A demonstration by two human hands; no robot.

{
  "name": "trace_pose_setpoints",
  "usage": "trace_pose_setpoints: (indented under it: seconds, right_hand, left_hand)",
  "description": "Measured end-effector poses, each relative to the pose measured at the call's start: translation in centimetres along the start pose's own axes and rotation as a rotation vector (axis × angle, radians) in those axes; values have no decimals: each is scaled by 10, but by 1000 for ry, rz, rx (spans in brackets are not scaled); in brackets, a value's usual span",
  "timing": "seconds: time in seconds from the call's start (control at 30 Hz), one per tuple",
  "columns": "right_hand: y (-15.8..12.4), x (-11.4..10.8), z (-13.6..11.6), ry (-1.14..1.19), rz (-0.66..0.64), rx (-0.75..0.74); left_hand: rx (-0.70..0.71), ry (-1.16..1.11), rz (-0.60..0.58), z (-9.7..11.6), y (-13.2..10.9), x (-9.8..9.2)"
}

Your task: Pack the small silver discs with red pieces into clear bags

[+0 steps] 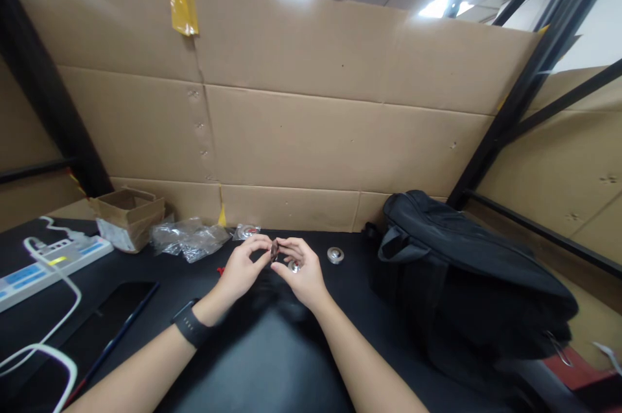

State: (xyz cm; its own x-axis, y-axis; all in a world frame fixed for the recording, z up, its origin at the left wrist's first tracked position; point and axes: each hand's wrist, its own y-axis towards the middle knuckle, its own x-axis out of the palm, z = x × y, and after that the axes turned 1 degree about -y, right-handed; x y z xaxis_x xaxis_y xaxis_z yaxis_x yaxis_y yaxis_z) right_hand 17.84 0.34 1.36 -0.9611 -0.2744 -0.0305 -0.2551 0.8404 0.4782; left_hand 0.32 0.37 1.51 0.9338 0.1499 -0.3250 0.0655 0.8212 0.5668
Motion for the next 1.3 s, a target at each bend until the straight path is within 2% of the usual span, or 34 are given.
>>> trace_pose_setpoints:
  seconds: [0.17, 0.4, 0.5, 0.6, 0.73, 0.83, 1.13, 1.3]
  right_hand:
    - [1, 0, 0, 9, -10, 36]
    - [4, -7, -4, -25, -28, 95]
    - [4, -10, -7, -106, -27, 17]
    - [4, -11, -9, -330, 4, -138]
    - [4, -11, -11, -552, -57, -294]
    - [3, -12, -9, -601, -94, -323]
    - [2, -13, -4, -660, -48, -350]
    - [2, -14, -6, -666, -73, -358]
  left_hand:
    - [10, 233, 14, 13, -2, -4]
    - [54, 370, 47, 20, -2, -6]
    - [70, 402, 48, 23, -4, -5]
    - [98, 442, 45, 26, -6, -3]
    - [119, 489, 26, 27, -7, -1]
    - [128, 503, 14, 25, -7, -1]
    - [135, 526, -16, 24, -7, -3]
    - [133, 522, -30, 22, -7, -2]
